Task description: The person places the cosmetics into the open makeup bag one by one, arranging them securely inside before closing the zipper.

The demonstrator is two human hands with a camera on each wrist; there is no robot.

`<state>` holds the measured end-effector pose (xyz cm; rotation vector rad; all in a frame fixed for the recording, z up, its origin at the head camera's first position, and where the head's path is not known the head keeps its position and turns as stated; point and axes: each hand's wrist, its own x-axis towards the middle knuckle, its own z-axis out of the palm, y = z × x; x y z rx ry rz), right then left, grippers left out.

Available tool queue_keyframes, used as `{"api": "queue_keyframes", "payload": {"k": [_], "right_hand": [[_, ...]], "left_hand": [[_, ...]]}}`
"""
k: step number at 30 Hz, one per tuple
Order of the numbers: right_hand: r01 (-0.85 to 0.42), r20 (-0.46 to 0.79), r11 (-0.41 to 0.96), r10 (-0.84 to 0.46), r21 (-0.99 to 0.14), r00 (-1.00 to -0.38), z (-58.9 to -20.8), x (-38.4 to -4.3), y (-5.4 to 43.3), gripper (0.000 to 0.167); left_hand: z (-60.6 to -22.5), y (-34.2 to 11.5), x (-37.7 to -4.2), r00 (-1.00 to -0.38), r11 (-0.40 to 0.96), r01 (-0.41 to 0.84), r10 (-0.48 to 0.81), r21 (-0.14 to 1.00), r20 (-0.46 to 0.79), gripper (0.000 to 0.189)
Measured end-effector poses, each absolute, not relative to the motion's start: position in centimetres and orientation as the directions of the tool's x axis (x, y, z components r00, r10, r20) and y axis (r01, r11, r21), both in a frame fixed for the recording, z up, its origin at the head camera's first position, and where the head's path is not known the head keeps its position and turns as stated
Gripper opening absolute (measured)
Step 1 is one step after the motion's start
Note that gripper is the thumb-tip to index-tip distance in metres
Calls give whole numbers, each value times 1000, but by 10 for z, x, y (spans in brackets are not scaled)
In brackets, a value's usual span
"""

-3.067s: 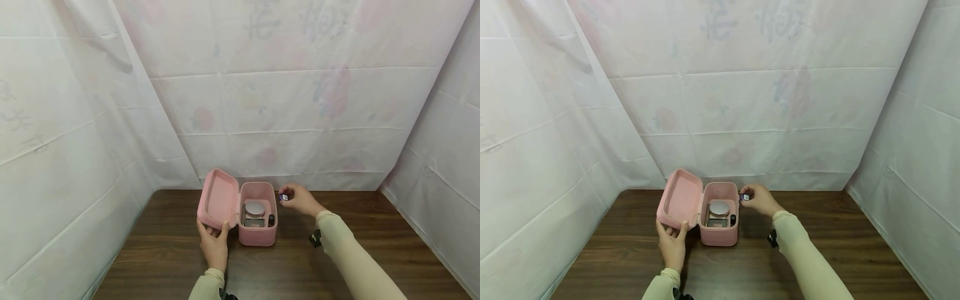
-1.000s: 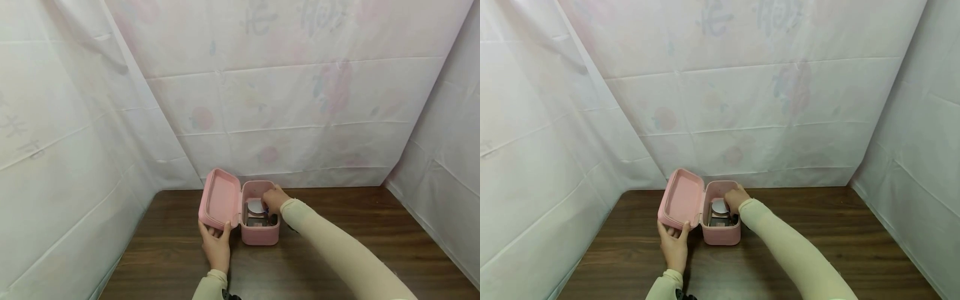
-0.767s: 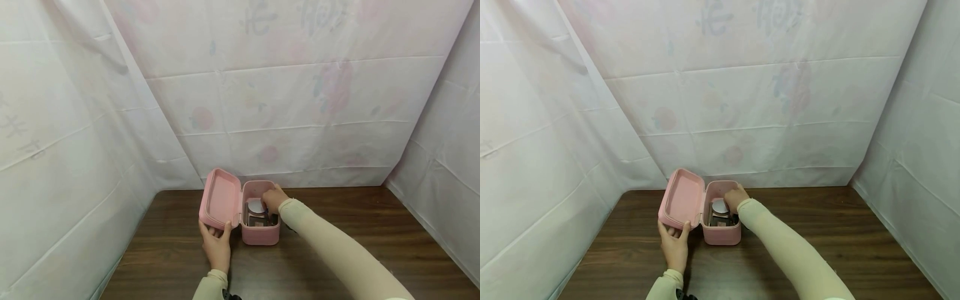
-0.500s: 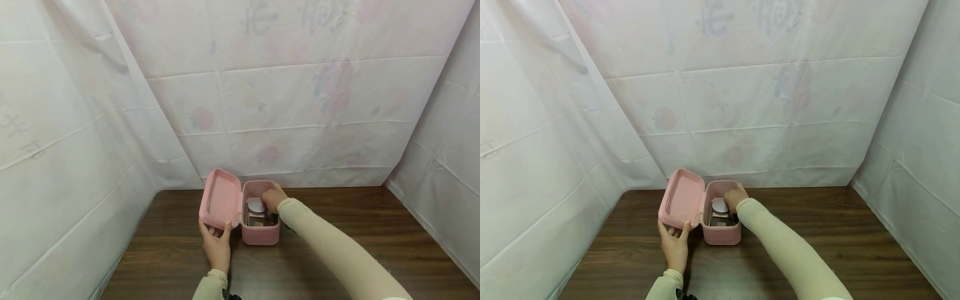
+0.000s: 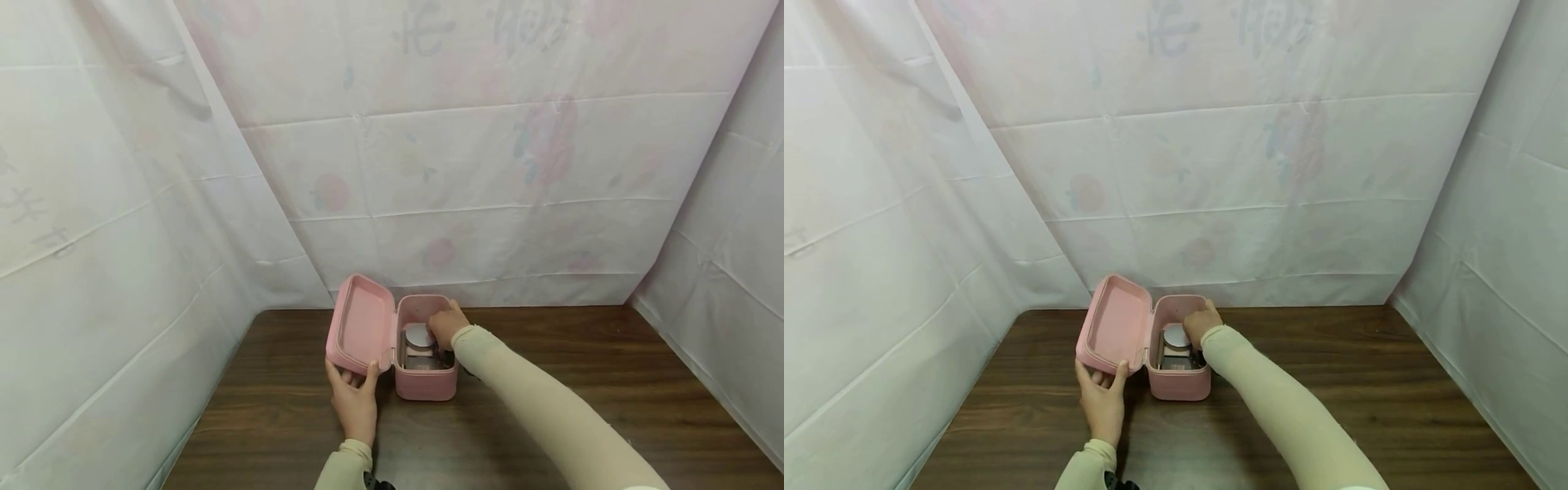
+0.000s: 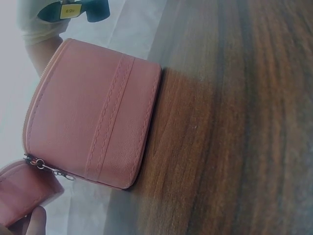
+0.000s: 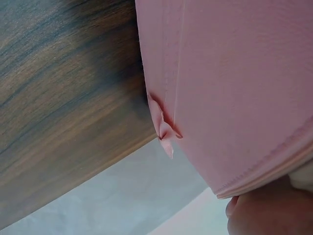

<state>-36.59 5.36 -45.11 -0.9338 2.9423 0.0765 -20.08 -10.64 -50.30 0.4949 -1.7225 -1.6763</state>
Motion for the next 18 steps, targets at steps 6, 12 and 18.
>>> {"api": "queue_keyframes", "payload": {"k": [6,12,18], "right_hand": [[-588,21,809,-587,-13,-809,-440,-348,65,23],[-554,331,775,-459,-304,-825,-450,-351,79,18],[-344,289,522,-187,-781,-939,-475,-337,94,42]], "left_hand": [[-502,-107,-200,-702,94,177,-686,980,193,97],[-504,-108,-198,-699,95,182,-688,979,197,96],[-505,-110,-198,-709,93,186,-677,978,199,95]]}}
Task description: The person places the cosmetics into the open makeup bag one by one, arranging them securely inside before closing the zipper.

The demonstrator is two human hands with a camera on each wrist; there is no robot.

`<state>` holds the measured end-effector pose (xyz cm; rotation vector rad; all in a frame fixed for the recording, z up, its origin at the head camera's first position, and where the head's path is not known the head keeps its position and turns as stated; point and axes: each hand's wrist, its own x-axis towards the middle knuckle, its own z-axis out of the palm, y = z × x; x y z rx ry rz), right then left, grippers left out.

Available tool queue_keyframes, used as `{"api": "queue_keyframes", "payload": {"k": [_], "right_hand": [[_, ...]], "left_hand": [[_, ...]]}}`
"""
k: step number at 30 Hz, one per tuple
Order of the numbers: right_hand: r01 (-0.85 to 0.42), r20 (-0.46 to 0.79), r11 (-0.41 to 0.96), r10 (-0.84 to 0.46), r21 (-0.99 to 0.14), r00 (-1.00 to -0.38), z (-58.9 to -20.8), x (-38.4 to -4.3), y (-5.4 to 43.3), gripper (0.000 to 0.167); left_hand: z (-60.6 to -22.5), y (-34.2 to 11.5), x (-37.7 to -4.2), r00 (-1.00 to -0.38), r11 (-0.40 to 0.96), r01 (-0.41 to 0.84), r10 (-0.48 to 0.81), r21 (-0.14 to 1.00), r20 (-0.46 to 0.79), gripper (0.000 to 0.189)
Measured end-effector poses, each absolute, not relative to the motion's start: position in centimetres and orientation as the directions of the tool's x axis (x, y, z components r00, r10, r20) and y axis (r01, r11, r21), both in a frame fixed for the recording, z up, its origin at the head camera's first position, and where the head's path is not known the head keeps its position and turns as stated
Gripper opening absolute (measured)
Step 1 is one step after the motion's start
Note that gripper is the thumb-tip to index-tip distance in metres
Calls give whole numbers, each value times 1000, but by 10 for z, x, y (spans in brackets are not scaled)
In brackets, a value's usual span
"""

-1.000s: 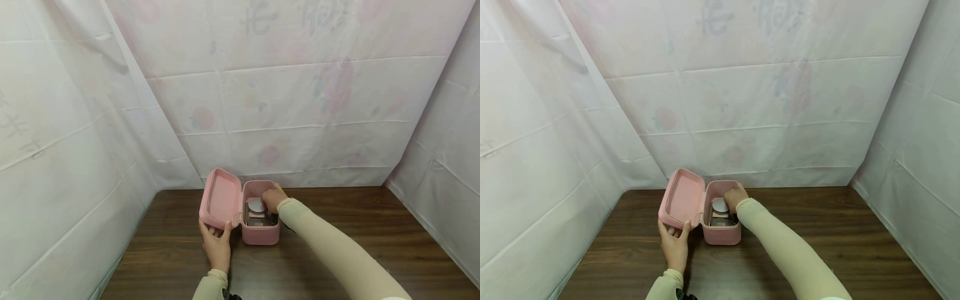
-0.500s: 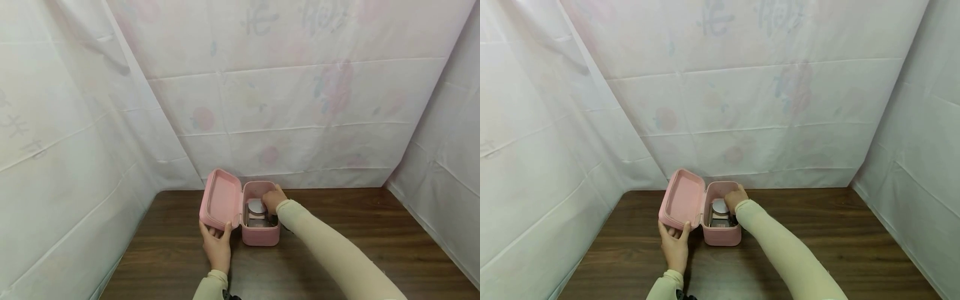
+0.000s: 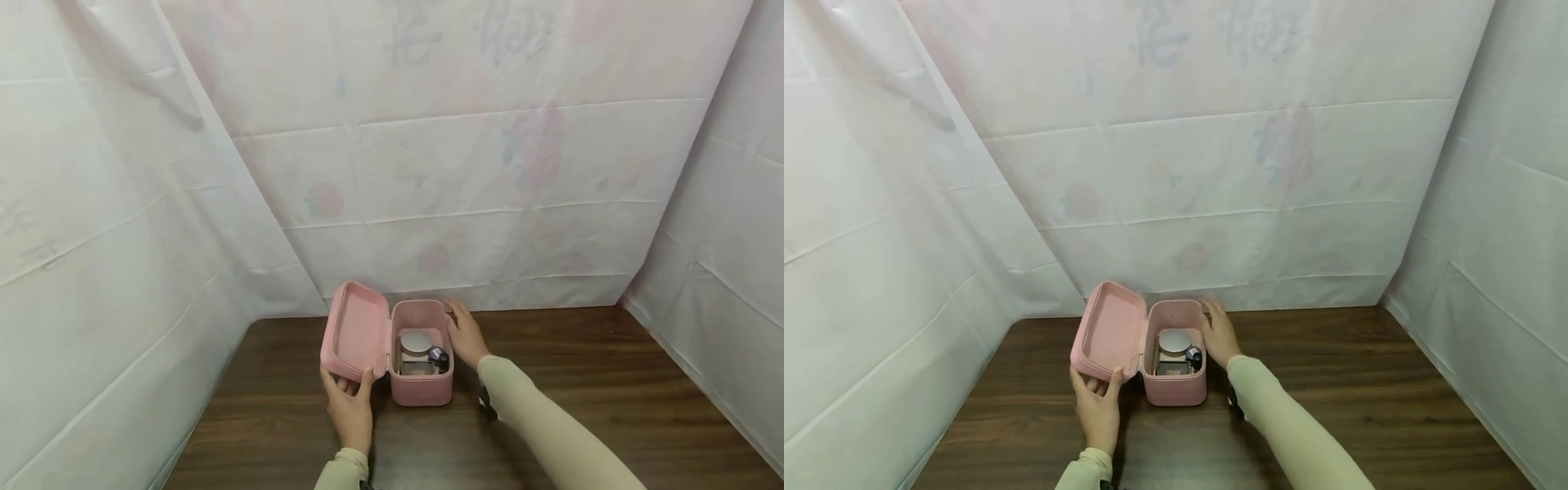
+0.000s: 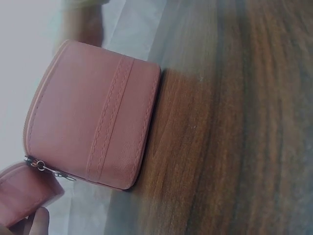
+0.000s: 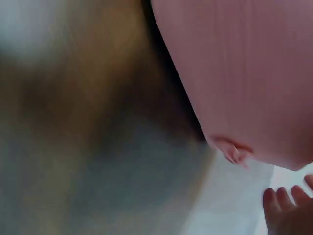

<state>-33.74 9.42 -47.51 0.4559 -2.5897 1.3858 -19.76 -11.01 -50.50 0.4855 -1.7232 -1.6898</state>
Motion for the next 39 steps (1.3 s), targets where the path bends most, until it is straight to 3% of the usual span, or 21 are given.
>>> {"api": "queue_keyframes", "payload": {"k": [5,11,21,29,35,39], "right_hand": [[-93,52,214,-187,-972,-981,-489,-319,96,50],[-22,20,3,-225,-1000,-974,-495,-315,92,51],[-48,56,-37,-270,-998,-961,-499,-313,90,52],[-22,48,-94,-283,-995,-958,-501,-313,86,52],[9,41,-148,-334,-989,-942,-500,-310,87,53],[23,23,-123,-360,-992,-933,-498,-308,89,66]], "left_hand": [[-501,-112,-199,-730,68,238,-645,969,224,93],[-493,-116,-202,-758,162,262,-575,951,307,90],[-490,-118,-203,-756,247,263,-548,933,358,88],[-486,-119,-206,-733,415,248,-510,875,449,53],[-481,-119,-203,-745,572,199,-440,796,502,72],[-479,-116,-205,-757,670,194,-362,716,544,78]]}}
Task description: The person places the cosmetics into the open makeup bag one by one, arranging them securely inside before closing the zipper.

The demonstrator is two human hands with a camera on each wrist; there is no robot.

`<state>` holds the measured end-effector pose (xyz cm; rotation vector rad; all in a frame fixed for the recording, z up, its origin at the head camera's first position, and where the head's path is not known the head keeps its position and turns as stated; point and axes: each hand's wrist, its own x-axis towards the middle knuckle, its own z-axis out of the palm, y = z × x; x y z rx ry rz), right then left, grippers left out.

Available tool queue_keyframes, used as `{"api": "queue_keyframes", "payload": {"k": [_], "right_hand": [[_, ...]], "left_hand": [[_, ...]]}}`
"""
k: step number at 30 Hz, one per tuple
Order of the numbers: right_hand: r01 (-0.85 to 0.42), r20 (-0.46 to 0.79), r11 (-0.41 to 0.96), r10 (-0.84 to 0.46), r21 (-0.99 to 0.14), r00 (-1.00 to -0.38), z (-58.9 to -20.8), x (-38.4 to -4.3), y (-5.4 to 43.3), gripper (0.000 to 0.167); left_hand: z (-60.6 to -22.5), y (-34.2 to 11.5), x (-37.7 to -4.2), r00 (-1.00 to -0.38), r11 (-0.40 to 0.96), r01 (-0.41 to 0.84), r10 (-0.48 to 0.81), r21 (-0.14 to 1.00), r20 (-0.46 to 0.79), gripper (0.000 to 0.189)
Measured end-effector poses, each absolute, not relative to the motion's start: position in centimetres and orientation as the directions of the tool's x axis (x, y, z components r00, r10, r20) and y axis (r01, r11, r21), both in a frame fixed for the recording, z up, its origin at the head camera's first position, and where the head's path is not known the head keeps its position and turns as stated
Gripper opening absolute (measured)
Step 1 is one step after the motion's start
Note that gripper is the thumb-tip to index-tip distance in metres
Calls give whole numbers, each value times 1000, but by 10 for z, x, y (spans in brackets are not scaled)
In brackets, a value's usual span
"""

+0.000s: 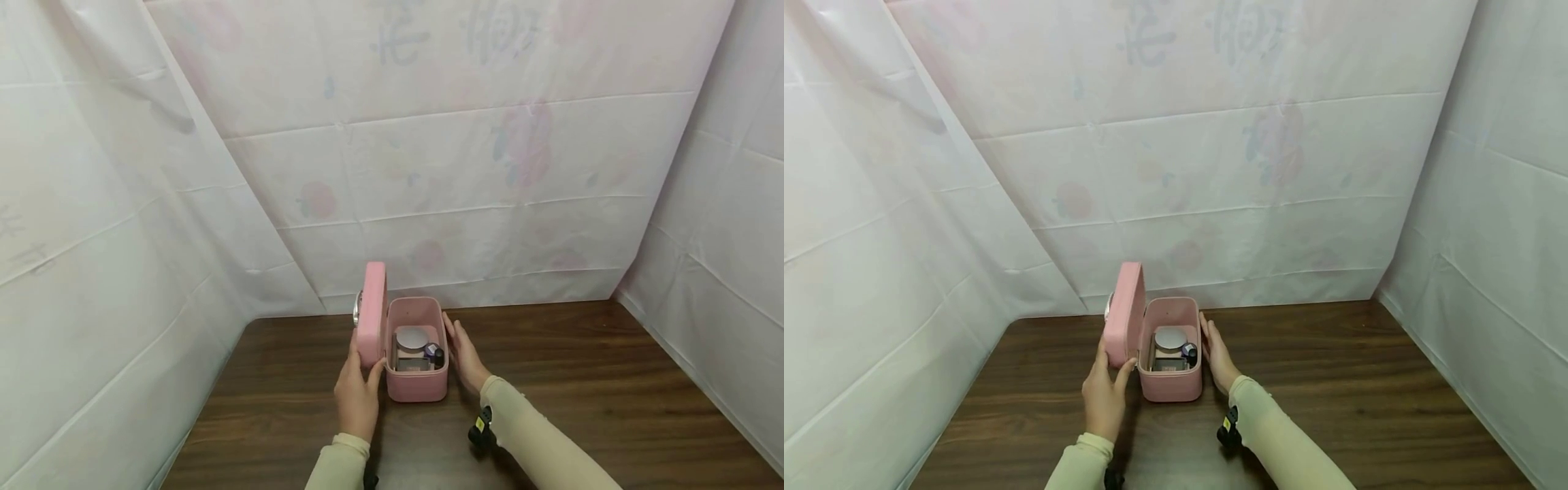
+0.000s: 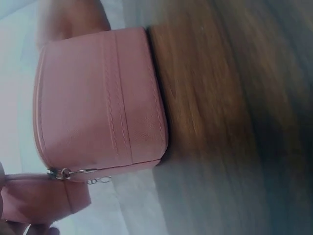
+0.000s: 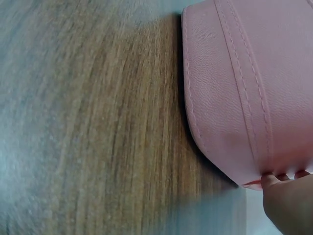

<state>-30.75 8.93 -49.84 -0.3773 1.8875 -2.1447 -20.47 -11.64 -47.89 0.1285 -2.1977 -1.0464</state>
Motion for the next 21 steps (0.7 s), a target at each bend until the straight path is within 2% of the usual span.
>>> {"api": "queue_keyframes", "payload": {"k": [3,5,9,13,21], "right_hand": [[21,18,-101,-369,-995,-929,-496,-306,90,72],[14,22,-93,-374,-996,-927,-495,-305,91,72],[5,25,-80,-370,-997,-929,-494,-305,92,72],[-4,28,-70,-346,-998,-938,-494,-305,92,73],[-1,18,-53,-317,-999,-948,-496,-306,86,76]], "left_hand": [[-479,-113,-207,-733,747,237,-282,621,619,78],[-480,-112,-209,-693,794,288,-213,535,689,77],[-482,-110,-213,-577,890,364,-16,275,817,76],[-482,-108,-218,-495,926,377,167,37,853,69],[-478,-103,-218,-469,920,359,321,-154,823,50]]}}
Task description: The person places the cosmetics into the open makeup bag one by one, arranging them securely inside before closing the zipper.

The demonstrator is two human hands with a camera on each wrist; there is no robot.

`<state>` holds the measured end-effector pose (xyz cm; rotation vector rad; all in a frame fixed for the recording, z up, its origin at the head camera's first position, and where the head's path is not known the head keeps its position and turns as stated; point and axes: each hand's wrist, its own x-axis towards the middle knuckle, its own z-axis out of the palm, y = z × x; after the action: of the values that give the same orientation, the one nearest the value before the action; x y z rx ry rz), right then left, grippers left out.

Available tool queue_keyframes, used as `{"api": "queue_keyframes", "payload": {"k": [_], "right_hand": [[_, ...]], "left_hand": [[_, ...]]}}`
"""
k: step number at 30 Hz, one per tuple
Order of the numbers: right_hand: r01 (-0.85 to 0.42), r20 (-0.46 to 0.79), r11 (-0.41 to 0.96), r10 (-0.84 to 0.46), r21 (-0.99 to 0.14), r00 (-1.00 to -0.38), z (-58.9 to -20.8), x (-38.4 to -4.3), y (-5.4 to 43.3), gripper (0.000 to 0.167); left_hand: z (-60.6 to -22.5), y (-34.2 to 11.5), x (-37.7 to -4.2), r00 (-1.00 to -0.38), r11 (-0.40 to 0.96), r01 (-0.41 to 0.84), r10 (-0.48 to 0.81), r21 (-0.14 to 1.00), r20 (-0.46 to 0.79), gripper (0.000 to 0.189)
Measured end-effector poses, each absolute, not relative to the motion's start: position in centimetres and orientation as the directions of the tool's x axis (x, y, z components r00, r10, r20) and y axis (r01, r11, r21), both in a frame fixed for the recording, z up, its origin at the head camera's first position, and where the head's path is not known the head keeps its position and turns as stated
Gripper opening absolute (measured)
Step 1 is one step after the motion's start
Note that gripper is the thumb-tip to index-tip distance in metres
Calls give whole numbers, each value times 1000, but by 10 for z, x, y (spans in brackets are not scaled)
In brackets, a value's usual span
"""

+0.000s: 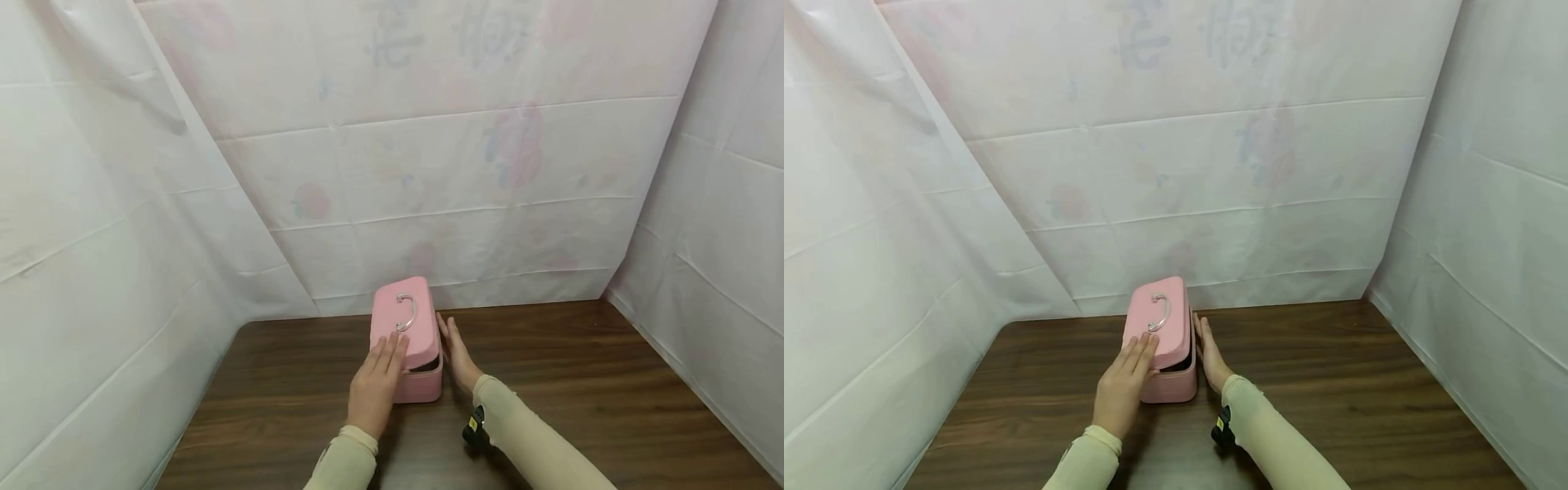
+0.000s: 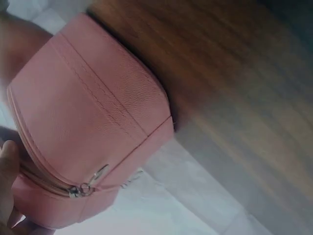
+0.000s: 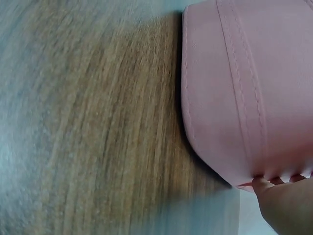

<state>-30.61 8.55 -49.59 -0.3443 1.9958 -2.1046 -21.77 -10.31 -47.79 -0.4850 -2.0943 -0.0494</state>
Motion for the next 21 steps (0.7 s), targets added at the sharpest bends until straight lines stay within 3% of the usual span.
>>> {"api": "queue_keyframes", "payload": {"k": [5,13,19,21], "right_hand": [[-25,37,-45,-299,-999,-954,-495,-305,83,77],[-13,3,42,-241,-999,-971,-484,-304,82,74],[-100,74,90,-253,-991,-964,-463,-305,77,81],[-129,91,127,-266,-983,-960,-459,-305,76,84]], "left_hand": [[-477,-98,-217,-476,901,360,400,-242,783,51],[-475,-92,-216,-484,887,362,441,-286,756,53],[-470,-91,-211,-523,886,339,458,-317,719,47],[-469,-94,-211,-556,889,369,444,-270,702,46]]}}
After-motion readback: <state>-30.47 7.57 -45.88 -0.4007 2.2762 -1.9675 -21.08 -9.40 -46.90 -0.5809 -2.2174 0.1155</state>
